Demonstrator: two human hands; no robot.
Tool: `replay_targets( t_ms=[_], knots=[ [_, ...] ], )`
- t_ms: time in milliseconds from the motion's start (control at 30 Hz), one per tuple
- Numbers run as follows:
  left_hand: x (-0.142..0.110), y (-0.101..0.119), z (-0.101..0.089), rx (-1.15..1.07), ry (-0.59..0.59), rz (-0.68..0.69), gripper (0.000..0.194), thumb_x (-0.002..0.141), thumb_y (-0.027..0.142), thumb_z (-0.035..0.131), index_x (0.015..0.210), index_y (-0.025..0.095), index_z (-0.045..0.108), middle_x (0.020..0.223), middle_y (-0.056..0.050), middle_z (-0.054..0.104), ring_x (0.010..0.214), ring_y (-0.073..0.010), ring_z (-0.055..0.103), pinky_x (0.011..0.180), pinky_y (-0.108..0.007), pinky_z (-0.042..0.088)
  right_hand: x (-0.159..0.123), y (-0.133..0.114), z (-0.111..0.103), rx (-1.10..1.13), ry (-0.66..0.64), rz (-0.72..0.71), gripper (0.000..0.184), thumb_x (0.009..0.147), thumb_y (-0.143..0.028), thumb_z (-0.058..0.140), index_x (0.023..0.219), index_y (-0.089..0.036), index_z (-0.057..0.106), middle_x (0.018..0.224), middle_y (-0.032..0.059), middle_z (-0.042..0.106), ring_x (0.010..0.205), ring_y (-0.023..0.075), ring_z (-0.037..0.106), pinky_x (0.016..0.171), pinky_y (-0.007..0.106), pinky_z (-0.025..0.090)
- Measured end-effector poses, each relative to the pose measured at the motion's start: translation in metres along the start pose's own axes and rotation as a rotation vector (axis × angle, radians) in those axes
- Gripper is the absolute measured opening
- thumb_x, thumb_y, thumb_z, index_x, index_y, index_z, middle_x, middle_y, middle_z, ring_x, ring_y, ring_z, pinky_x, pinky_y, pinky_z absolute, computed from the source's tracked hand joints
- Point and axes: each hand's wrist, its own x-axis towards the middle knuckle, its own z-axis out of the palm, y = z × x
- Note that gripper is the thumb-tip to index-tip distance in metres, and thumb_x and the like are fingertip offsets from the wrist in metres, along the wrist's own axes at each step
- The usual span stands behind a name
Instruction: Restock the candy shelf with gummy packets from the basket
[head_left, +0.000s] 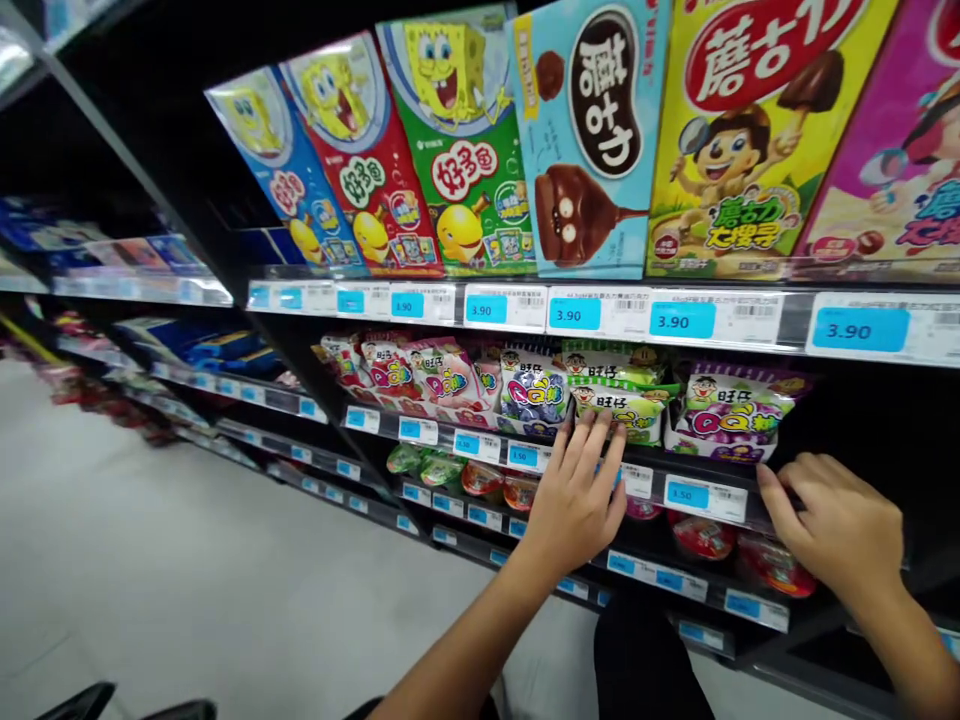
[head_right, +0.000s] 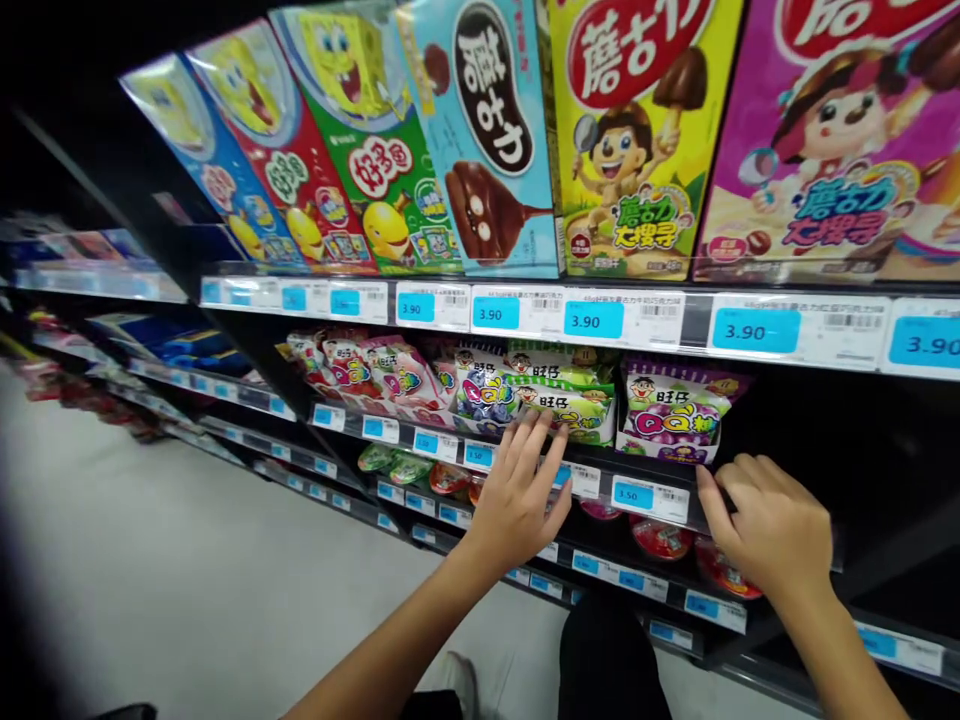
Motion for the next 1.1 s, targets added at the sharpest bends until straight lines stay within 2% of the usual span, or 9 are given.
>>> replay_targets(
  t_ms=[167, 333, 633, 700, 800, 867, 933, 1000, 1100],
  knots=[
    [0.002, -0.005, 0.004, 0.026, -0.029, 0.007, 0.061, 0.095, 0.026, 0.047, 0.151, 0.004, 0.034, 0.16, -0.014, 0.032, 0.152, -0.0298, 0.02, 0.124, -0.052, 0.019, 0.0, -0.001, -0.001, 0.055, 0.019, 0.006, 0.048, 0.102, -0.034, 0.049, 0.057, -0.018, 0.047, 0.056, 0.0012, 0.045, 0.059, 0.0158, 0.047, 0.053, 0.031, 0.026],
    [0.007, -0.001, 0.009, -0.012, -0.011, -0.023, 0.063, 0.095, 0.026, 0.047, 0.152, 0.004, 0.034, 0.162, -0.015, 0.027, 0.152, -0.0315, 0.02, 0.123, -0.054, 0.02, 0.003, -0.005, -0.001, 0.047, 0.034, 0.007, 0.047, 0.102, -0.031, 0.05, 0.057, -0.018, 0.046, 0.055, 0.0008, 0.045, 0.057, 0.0148, 0.047, 0.054, 0.031, 0.027],
    [0.015, 0.001, 0.014, -0.071, 0.022, -0.036, 0.061, 0.095, 0.029, 0.047, 0.149, 0.002, 0.037, 0.159, -0.017, 0.034, 0.149, -0.0331, 0.027, 0.122, -0.055, 0.02, 0.005, -0.009, -0.004, 0.044, 0.003, 0.029, 0.041, 0.101, -0.025, 0.051, 0.06, -0.019, 0.046, 0.057, 0.0005, 0.046, 0.058, 0.0146, 0.048, 0.055, 0.03, 0.03],
    [0.016, 0.0, 0.011, -0.081, 0.029, -0.031, 0.059, 0.095, 0.028, 0.048, 0.148, 0.002, 0.04, 0.157, -0.017, 0.038, 0.147, -0.0336, 0.031, 0.121, -0.055, 0.023, 0.004, -0.009, -0.004, 0.046, -0.002, 0.036, 0.04, 0.1, -0.024, 0.051, 0.06, -0.019, 0.047, 0.057, 0.0005, 0.047, 0.058, 0.0148, 0.048, 0.056, 0.03, 0.03],
    [0.022, -0.003, -0.003, -0.093, 0.084, -0.019, 0.048, 0.093, 0.023, 0.052, 0.138, 0.008, 0.052, 0.146, -0.017, 0.053, 0.135, -0.0332, 0.047, 0.11, -0.051, 0.038, 0.004, -0.009, -0.004, 0.048, -0.013, 0.049, 0.04, 0.1, -0.024, 0.052, 0.061, -0.02, 0.047, 0.058, 0.0005, 0.047, 0.059, 0.0152, 0.048, 0.057, 0.03, 0.03],
    [0.033, -0.009, -0.016, -0.067, 0.183, -0.012, 0.039, 0.091, 0.021, 0.057, 0.129, 0.014, 0.06, 0.133, -0.015, 0.063, 0.122, -0.0321, 0.055, 0.101, -0.048, 0.043, 0.004, -0.009, -0.004, 0.044, -0.021, 0.054, 0.04, 0.1, -0.025, 0.051, 0.06, -0.02, 0.046, 0.058, 0.0007, 0.046, 0.06, 0.0158, 0.047, 0.058, 0.031, 0.03],
    [0.051, -0.017, -0.029, -0.004, 0.207, 0.009, 0.038, 0.091, 0.024, 0.06, 0.127, 0.013, 0.06, 0.125, -0.017, 0.065, 0.117, -0.0337, 0.057, 0.1, -0.049, 0.044, 0.004, -0.01, -0.005, 0.035, -0.033, 0.051, 0.041, 0.101, -0.025, 0.05, 0.06, -0.02, 0.046, 0.059, 0.0012, 0.047, 0.061, 0.0164, 0.047, 0.059, 0.031, 0.03],
    [0.073, -0.026, -0.038, 0.069, 0.059, 0.016, 0.046, 0.091, 0.036, 0.062, 0.128, 0.009, 0.06, 0.121, -0.021, 0.065, 0.114, -0.0375, 0.058, 0.098, -0.052, 0.046, 0.005, -0.011, -0.006, 0.032, -0.029, 0.048, 0.042, 0.102, -0.025, 0.048, 0.06, -0.02, 0.046, 0.06, 0.0015, 0.047, 0.062, 0.0168, 0.047, 0.06, 0.032, 0.031],
    [0.103, -0.038, -0.049, 0.147, -0.277, -0.035, 0.053, 0.091, 0.052, 0.061, 0.121, 0.008, 0.064, 0.108, -0.022, 0.069, 0.102, -0.0389, 0.064, 0.089, -0.051, 0.051, 0.005, -0.011, -0.007, 0.053, -0.008, 0.058, 0.042, 0.102, -0.025, 0.047, 0.06, -0.02, 0.048, 0.06, 0.0018, 0.047, 0.061, 0.0169, 0.046, 0.061, 0.033, 0.03]
  ],
)
